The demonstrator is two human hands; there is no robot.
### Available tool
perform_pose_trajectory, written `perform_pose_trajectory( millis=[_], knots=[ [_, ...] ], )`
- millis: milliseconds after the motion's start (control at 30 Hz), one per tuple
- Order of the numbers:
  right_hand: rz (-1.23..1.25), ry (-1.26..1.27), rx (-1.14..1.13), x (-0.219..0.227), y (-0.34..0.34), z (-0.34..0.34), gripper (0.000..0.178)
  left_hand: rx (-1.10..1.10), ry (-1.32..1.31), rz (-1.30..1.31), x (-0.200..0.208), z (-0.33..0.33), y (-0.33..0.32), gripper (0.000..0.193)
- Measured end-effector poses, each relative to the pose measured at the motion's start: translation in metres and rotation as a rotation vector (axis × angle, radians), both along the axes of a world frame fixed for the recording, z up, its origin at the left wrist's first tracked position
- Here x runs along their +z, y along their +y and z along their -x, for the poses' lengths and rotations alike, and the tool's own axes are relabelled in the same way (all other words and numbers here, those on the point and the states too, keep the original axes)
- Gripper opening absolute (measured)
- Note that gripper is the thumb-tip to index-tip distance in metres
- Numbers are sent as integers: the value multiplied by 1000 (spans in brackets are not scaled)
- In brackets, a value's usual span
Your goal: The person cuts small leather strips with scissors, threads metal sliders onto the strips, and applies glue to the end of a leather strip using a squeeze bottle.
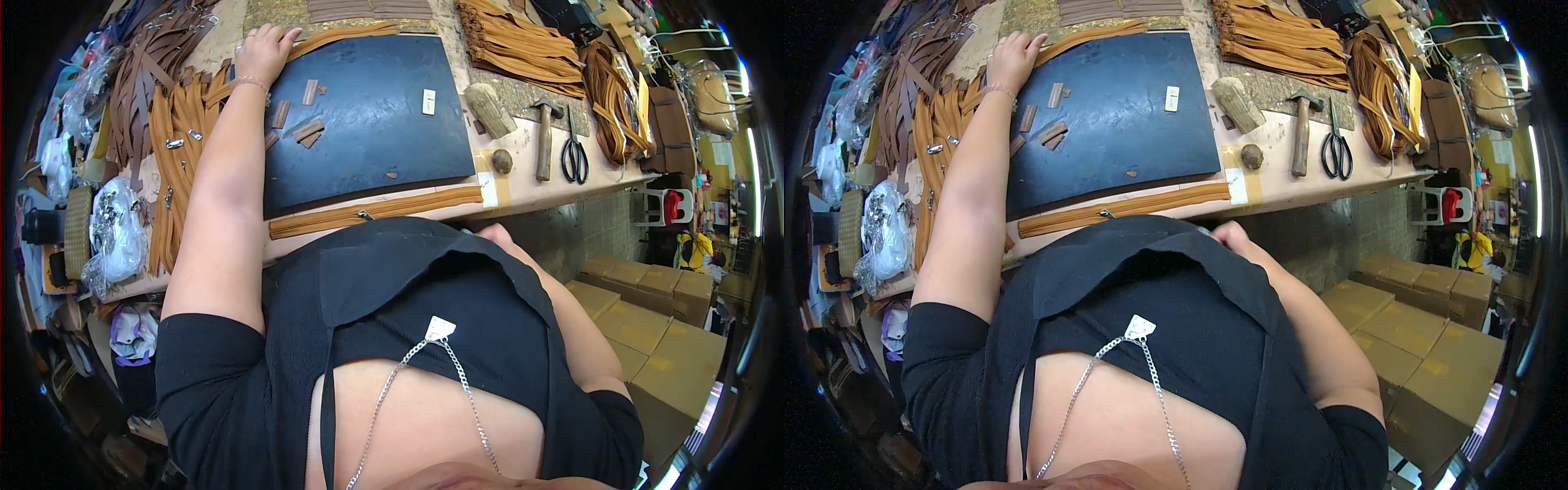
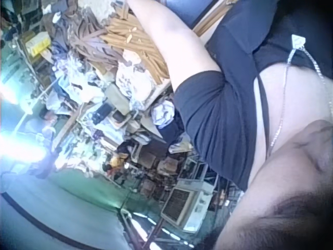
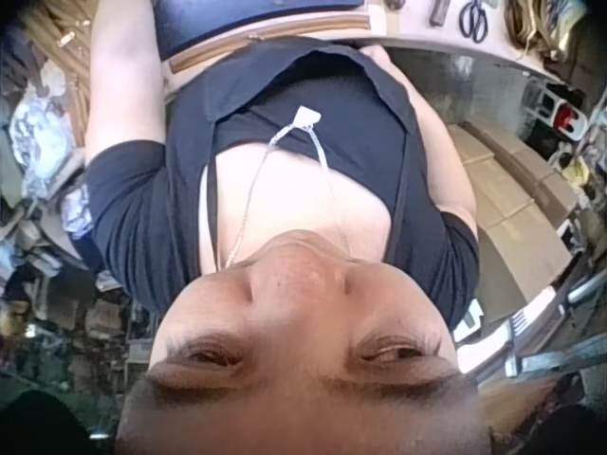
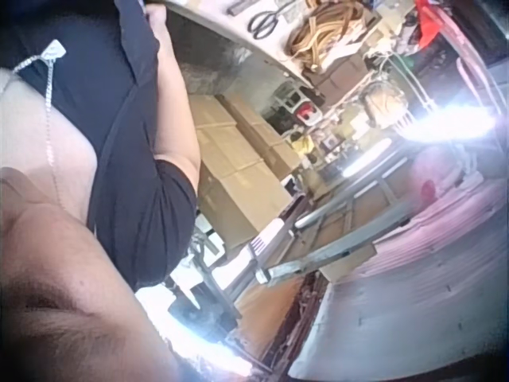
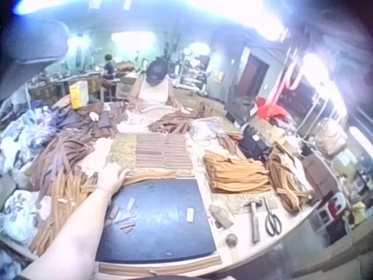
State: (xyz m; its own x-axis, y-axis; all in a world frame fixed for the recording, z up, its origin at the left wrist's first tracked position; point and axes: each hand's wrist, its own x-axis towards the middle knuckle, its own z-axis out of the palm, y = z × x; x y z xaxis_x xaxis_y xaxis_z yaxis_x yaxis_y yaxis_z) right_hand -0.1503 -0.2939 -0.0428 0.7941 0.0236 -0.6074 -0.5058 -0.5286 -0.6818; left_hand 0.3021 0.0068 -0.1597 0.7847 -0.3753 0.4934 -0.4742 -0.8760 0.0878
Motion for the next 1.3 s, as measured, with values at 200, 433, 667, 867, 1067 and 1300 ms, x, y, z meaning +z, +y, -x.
perform_pose_trajectory(
  millis=[200,433,667,867,1067,1300],
  knots=[
    [-63,131,-49,33,-5,32,33,-535,-57,381,70,69,-22,33],
    [-63,12,-11,-6,-10,12,33,-1944,524,1138,224,282,-68,43],
    [-56,-9,-18,-10,-7,7,34,-2071,484,1134,240,301,-55,18],
    [-69,-35,13,-19,-6,10,34,-1868,265,1113,234,323,-60,23],
    [-96,-7,5,-6,-5,29,34,-1292,-142,1234,261,356,-77,24],
    [-129,192,-78,52,-13,33,34,-1261,785,817,219,298,-83,17]
  ],
)
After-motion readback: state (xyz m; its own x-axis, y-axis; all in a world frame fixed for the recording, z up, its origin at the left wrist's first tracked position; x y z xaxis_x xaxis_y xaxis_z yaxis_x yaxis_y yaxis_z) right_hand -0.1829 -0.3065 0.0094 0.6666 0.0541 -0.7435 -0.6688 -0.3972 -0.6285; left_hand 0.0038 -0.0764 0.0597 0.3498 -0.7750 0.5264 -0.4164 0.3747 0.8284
